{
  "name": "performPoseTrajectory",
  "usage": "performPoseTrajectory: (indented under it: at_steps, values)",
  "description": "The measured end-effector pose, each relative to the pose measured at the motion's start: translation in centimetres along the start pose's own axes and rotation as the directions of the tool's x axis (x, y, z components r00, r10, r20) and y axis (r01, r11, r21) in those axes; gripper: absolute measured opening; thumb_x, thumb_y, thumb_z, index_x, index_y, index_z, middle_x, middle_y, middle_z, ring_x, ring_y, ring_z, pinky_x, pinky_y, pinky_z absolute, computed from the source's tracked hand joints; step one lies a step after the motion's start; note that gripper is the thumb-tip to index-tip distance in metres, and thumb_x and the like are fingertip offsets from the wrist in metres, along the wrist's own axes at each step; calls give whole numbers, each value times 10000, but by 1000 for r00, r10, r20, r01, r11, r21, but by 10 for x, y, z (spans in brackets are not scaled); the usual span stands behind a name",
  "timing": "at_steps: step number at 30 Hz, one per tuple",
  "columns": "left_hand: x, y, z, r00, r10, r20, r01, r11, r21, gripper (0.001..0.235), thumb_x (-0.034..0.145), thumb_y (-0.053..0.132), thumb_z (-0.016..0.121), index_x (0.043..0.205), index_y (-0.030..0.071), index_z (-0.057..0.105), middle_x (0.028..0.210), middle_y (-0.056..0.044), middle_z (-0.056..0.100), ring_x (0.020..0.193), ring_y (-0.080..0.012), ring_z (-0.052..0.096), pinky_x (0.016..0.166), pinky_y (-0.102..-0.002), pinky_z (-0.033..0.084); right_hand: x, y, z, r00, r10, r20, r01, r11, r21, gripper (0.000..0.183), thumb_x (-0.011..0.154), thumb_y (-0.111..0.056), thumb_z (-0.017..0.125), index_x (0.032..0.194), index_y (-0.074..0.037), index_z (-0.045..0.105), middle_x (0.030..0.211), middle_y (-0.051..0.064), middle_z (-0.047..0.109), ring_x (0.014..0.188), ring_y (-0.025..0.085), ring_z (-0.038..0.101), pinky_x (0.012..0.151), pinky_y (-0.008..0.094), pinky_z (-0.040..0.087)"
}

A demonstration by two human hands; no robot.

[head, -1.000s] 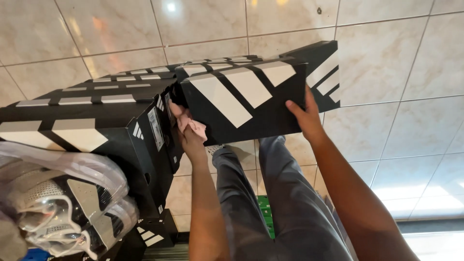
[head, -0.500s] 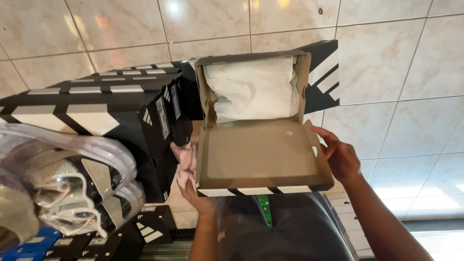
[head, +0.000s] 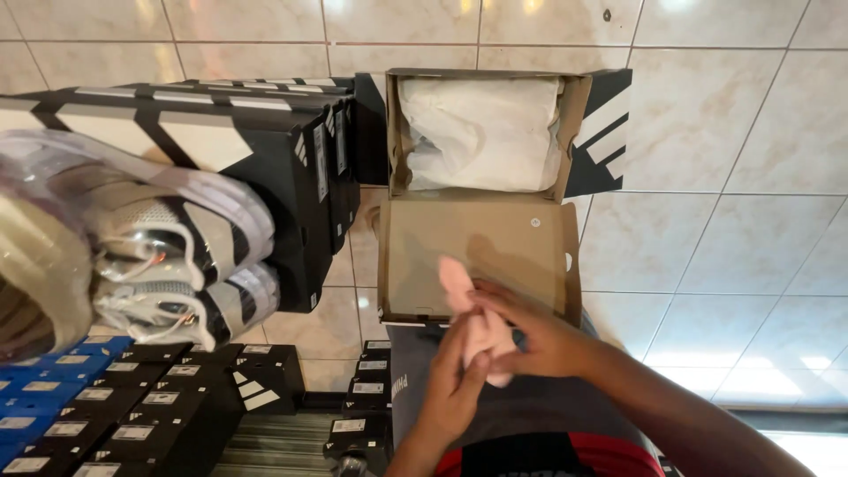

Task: Organize and clean shoe boxes and shoes in a storage area by wiping them with a cloth and moving them between stacks.

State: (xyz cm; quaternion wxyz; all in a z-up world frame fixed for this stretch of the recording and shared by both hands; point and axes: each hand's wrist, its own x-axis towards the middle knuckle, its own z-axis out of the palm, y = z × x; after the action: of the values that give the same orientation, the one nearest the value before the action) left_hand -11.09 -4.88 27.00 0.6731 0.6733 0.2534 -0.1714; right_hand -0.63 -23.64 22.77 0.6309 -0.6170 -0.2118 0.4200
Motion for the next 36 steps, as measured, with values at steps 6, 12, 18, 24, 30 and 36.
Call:
performPoseTrajectory:
  at_steps: [6, 12, 18, 24, 30, 36]
  values:
    - [29, -10, -33, 949, 305, -83, -184, 746, 640, 373, 907, 219, 652, 1248, 69, 642, 1363, -170, 617, 1291, -385, 574, 1005, -481, 448, 23, 67, -11, 973, 223, -52, -229, 942, -245, 574, 635, -69, 864, 1181, -95, 689, 1302, 83, 619, 1217, 303, 588, 1003, 436, 498]
    - [48, -113, -47, 679, -638, -364, 413, 741, -529, 597, 1038, 389, 568, 1579, 221, 379, 1570, -353, 290, 1335, -635, 411, 800, -730, 531, 99, 93, 7, 924, -381, -10, 290, 720, -631, 445, 756, -21, 712, 1182, -38, 583, 1423, 193, 551, 1231, 459, 555, 1034, 661, 387]
    - [50, -129, -34, 722, -317, -615, 252, 948, -193, 393, 1103, 250, 464, 1449, 140, 615, 1401, -181, 645, 1311, -279, 578, 1135, -477, 426, 71, 120, 2, 892, -316, 325, 443, 756, -482, 532, 881, -200, 687, 1383, -51, 594, 1519, 161, 539, 1416, 465, 441, 1118, 578, 366]
    - [58, -125, -36, 779, -229, -584, 162, 973, -164, 378, 1098, 189, 470, 1415, 56, 628, 1407, -231, 621, 1362, -312, 529, 1177, -478, 372, 114, 143, -18, 979, -188, 79, 189, 686, -703, 594, 943, -308, 508, 1480, -63, 441, 1508, 197, 471, 1412, 458, 412, 1147, 645, 275]
    - [56, -109, -41, 753, -304, -583, 284, 950, -128, 395, 1089, 277, 479, 1421, 140, 643, 1400, -157, 651, 1329, -304, 579, 1161, -462, 408, 65, 80, -36, 931, -244, 271, 339, 854, -395, 441, 829, 21, 624, 1265, -5, 685, 1454, 206, 576, 1386, 484, 464, 1120, 606, 384]
    - [98, -56, -42, 900, -122, -417, -3, 957, -288, 705, 1039, 545, 360, 1556, 74, 449, 1599, -170, 447, 1452, -290, 417, 1171, -519, 364, -32, 76, -197, 884, -148, -444, -111, 856, -506, 418, 803, 98, 735, 1180, -34, 611, 1360, 113, 597, 1240, 243, 621, 1063, 334, 543]
